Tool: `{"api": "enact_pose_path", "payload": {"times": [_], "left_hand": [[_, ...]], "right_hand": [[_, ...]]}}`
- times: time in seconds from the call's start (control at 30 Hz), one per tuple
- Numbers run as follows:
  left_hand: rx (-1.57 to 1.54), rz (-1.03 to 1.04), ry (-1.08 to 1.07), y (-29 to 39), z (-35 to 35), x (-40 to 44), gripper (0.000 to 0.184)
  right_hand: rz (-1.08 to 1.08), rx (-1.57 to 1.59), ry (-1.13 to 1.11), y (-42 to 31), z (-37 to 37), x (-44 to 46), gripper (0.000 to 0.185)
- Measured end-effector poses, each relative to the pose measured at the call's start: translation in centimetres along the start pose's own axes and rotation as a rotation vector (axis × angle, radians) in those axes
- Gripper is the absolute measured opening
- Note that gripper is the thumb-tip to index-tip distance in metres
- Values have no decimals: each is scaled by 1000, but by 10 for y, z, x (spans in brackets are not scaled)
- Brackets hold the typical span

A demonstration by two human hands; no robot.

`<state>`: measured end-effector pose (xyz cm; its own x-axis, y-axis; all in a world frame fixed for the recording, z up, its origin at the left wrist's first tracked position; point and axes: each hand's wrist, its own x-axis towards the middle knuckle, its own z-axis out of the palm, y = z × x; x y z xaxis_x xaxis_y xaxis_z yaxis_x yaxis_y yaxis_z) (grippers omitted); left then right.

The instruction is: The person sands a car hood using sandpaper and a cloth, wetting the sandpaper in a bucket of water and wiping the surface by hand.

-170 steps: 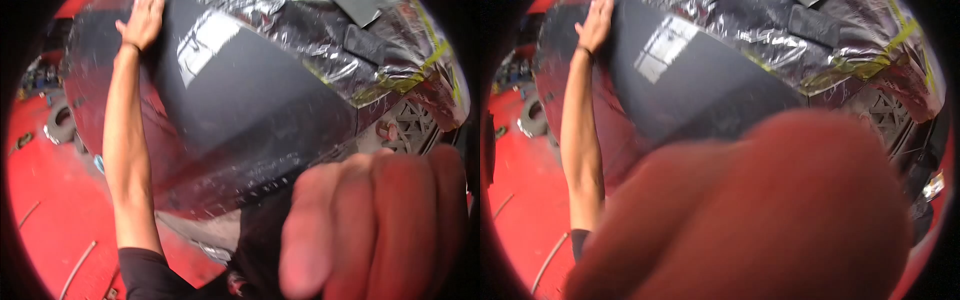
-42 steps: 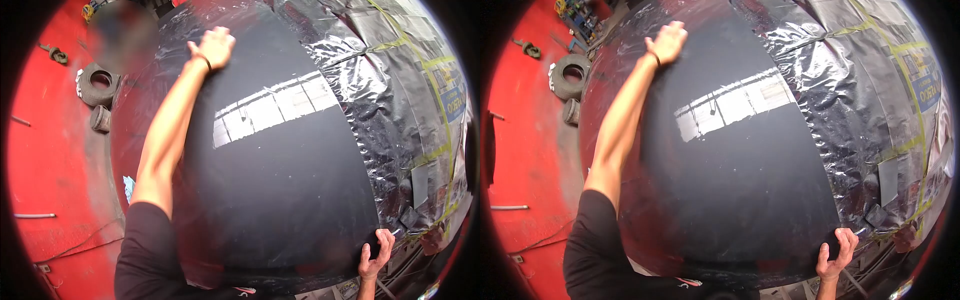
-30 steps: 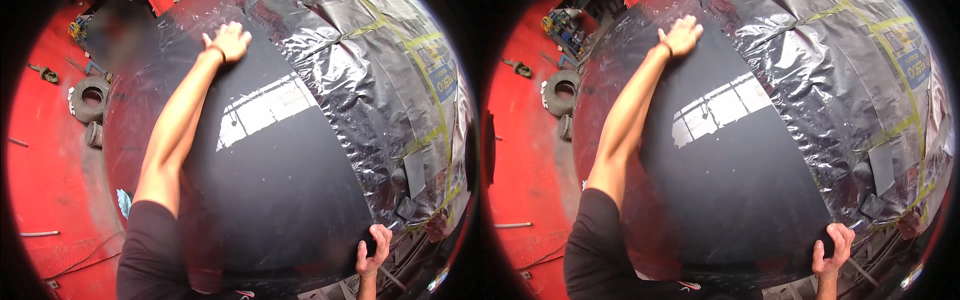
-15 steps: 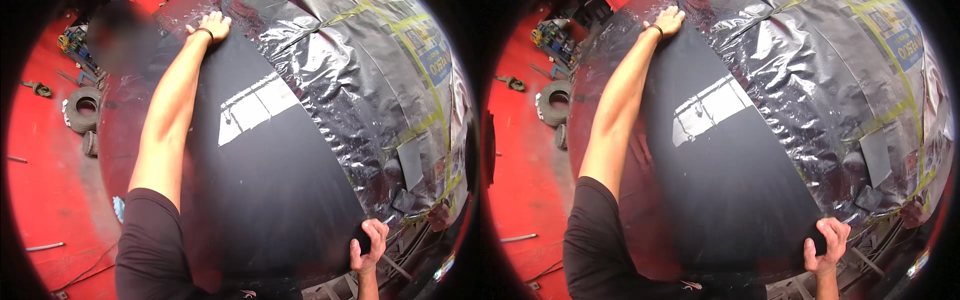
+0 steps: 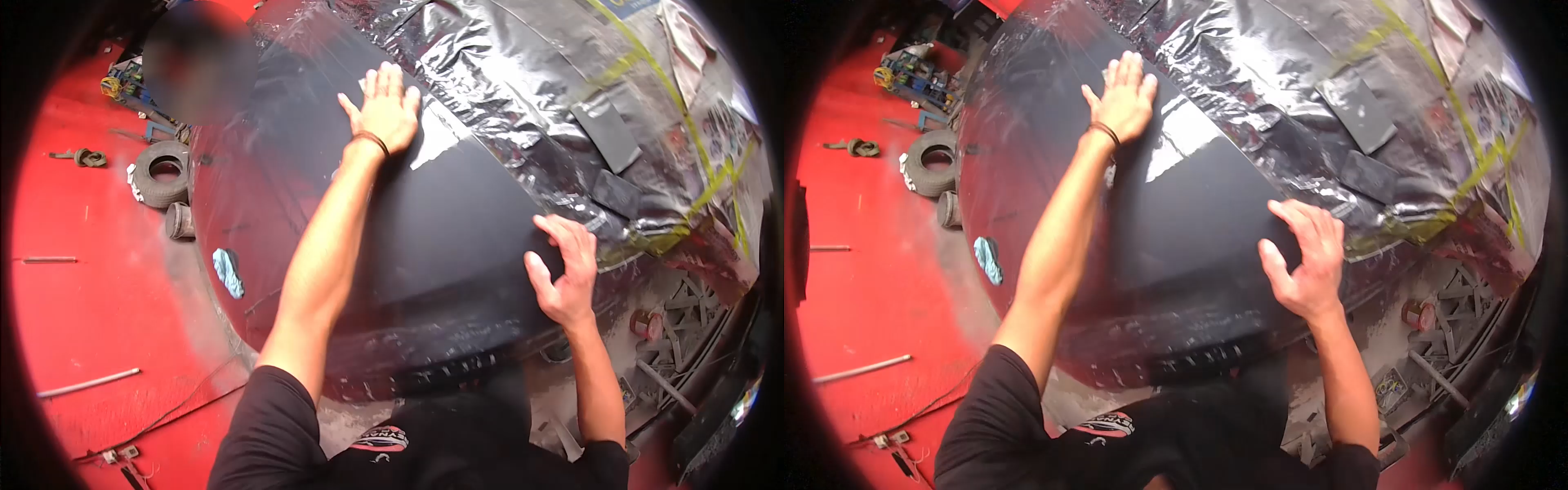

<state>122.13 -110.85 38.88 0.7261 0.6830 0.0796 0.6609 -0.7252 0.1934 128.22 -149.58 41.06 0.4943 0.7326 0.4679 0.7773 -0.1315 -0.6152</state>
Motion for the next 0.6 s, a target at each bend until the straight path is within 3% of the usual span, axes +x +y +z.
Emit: {"api": "enact_pose_path", "payload": {"times": [0.17, 0.3, 0.43, 0.5, 0.6], "left_hand": [[-3, 50, -31, 84, 5, -117, 74], [10, -142, -54, 49, -1, -53, 70], [13, -280, 10, 84, 5, -54, 71], [17, -205, 95, 141, 15, -124, 72], [-33, -134, 62, 210, 27, -213, 70]], "right_hand": [[-6, 263, 67, 10, -11, -7, 49], [-5, 506, 58, 28, -34, -16, 46], [-107, 315, 25, 59, -79, -22, 46], [-115, 293, -11, 73, -88, -26, 47], [-190, 241, 1, 85, -80, -28, 46]]}}
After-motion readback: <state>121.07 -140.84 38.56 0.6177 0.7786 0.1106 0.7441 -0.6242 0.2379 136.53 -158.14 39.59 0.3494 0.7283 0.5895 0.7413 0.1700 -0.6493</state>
